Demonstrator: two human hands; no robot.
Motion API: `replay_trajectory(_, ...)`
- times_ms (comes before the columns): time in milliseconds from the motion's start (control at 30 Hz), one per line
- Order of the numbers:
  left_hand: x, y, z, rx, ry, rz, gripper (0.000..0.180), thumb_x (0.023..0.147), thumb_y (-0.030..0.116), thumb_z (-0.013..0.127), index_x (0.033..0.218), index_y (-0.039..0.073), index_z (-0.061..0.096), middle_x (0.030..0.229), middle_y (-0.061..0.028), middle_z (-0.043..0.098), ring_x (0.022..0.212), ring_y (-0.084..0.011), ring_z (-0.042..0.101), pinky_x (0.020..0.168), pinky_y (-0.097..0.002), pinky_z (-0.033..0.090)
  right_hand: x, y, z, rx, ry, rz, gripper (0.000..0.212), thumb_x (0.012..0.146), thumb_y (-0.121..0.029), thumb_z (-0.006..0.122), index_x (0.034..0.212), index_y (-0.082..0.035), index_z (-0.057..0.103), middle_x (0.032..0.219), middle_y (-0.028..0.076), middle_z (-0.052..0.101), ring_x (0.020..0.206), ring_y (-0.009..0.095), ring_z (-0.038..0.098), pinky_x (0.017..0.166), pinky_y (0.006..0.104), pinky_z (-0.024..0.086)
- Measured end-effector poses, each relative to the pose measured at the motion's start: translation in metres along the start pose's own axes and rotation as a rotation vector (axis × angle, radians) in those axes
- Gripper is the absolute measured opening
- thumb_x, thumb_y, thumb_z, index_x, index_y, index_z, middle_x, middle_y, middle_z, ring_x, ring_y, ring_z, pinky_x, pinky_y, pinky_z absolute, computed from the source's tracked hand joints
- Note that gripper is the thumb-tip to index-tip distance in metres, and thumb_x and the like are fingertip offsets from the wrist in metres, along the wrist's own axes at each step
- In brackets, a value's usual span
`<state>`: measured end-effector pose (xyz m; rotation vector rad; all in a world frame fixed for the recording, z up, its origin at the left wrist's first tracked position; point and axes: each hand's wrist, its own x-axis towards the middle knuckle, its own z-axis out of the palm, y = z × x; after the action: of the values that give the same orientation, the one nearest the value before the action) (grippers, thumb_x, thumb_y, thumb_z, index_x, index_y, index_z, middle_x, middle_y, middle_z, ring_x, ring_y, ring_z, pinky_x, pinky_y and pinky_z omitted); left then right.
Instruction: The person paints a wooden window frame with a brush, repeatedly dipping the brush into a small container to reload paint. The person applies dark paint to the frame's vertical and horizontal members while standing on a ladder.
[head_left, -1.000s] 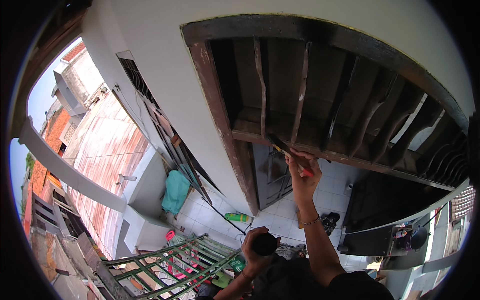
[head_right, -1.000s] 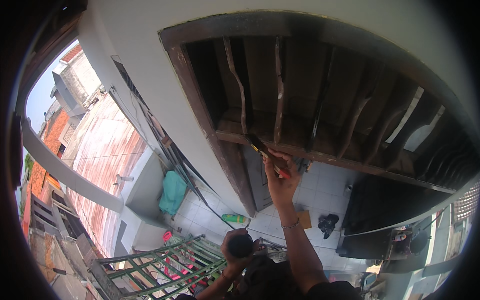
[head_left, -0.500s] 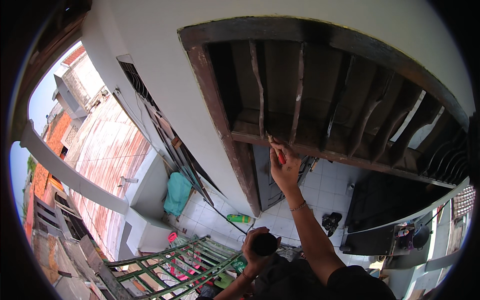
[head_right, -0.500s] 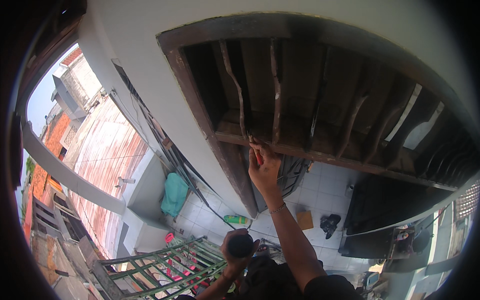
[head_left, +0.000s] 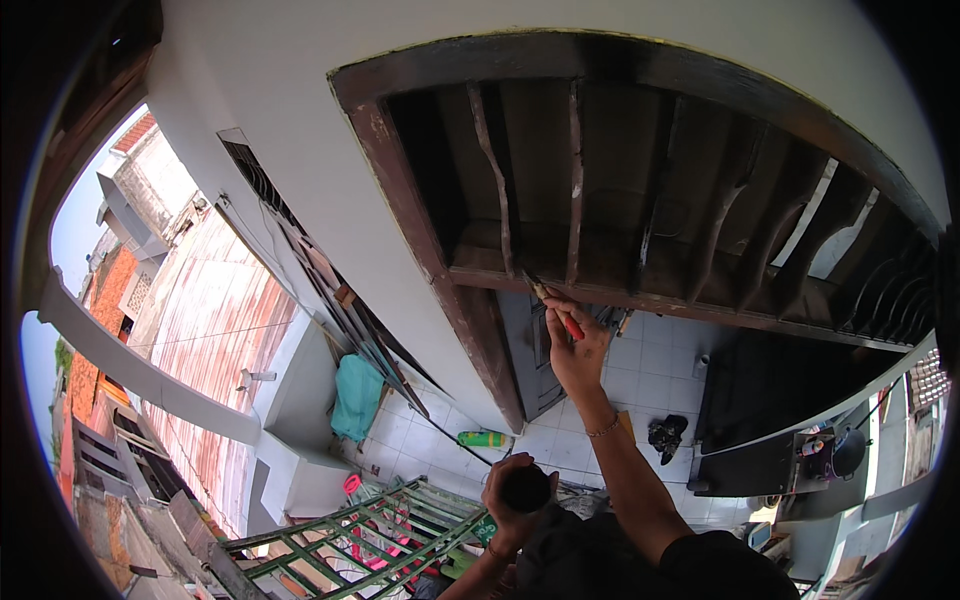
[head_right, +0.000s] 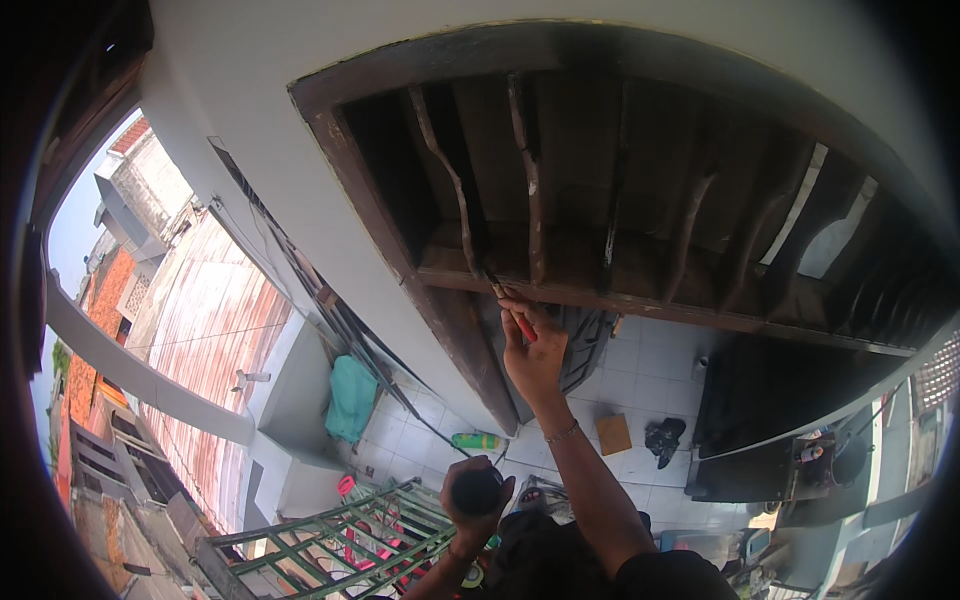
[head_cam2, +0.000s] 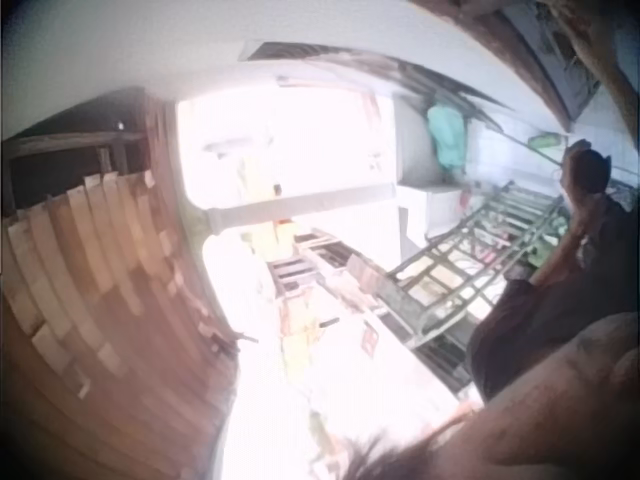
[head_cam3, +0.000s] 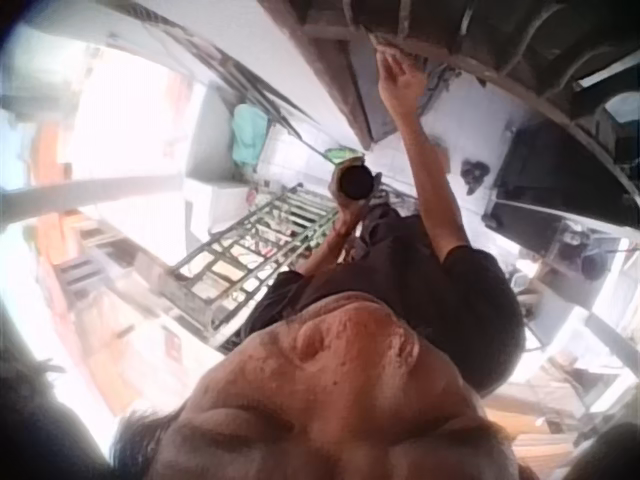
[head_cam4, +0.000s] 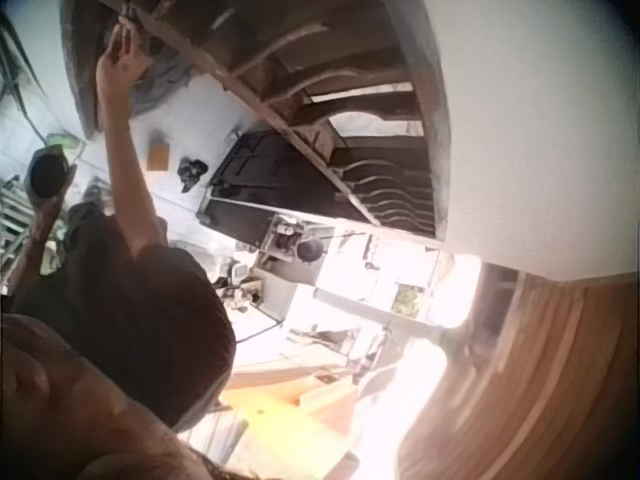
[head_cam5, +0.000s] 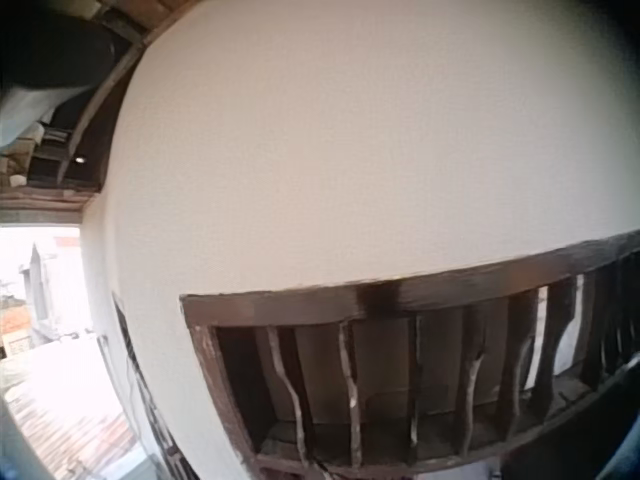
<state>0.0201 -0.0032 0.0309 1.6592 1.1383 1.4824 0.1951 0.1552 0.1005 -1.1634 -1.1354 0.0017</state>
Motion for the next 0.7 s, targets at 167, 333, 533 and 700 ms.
replay_trajectory(167,-0.006,-0.005,0.002,-0.062,-0.026,-0.081,0.051,0.064,0.009,0.096,0.106,0.006,0.068,0.104,-0.0118,0.073,0.094,-0.0242,0.073,0.085,-0.0357,0.058,0.014,0.006,0.015,0.015,-0.044,0.144,0.011,0.097,-0.001,0.069,0.107,0.0,0.073,0.116,0.013,0.077,0.107,0.022,0.074,0.094,0.0304,0.057)
replay_trajectory(333,-0.004,0.003,0.0,-0.016,-0.02,-0.037,0.051,0.065,0.008,0.096,0.107,0.005,0.068,0.104,-0.0118,0.073,0.095,-0.0252,0.072,0.087,-0.0363,0.058,0.001,0.01,0.002,0.167,0.029,0.082,0.01,0.1,-0.005,0.068,0.107,0.0,0.073,0.112,0.012,0.077,0.104,0.016,0.072,0.092,0.0276,0.055)
replay_trajectory(533,-0.005,0.001,0.004,-0.042,-0.01,-0.03,0.051,0.064,0.007,0.096,0.107,0.005,0.068,0.105,-0.0114,0.072,0.096,-0.0254,0.072,0.087,-0.0365,0.058,0.01,0.02,0.019,0.099,-0.033,0.17,0.008,0.1,-0.004,0.069,0.106,-0.001,0.073,0.11,0.01,0.077,0.102,0.015,0.072,0.091,0.0268,0.056)
replay_trajectory(700,-0.007,0.002,0.005,-0.028,-0.006,-0.023,0.052,0.065,0.003,0.095,0.108,0.004,0.067,0.106,-0.0102,0.07,0.097,-0.0226,0.07,0.087,-0.0356,0.057,0.004,0.021,0.01,0.217,0.103,0.141,0.008,0.1,-0.003,0.068,0.105,0.0,0.072,0.111,0.011,0.077,0.102,0.014,0.072,0.088,0.0259,0.056)
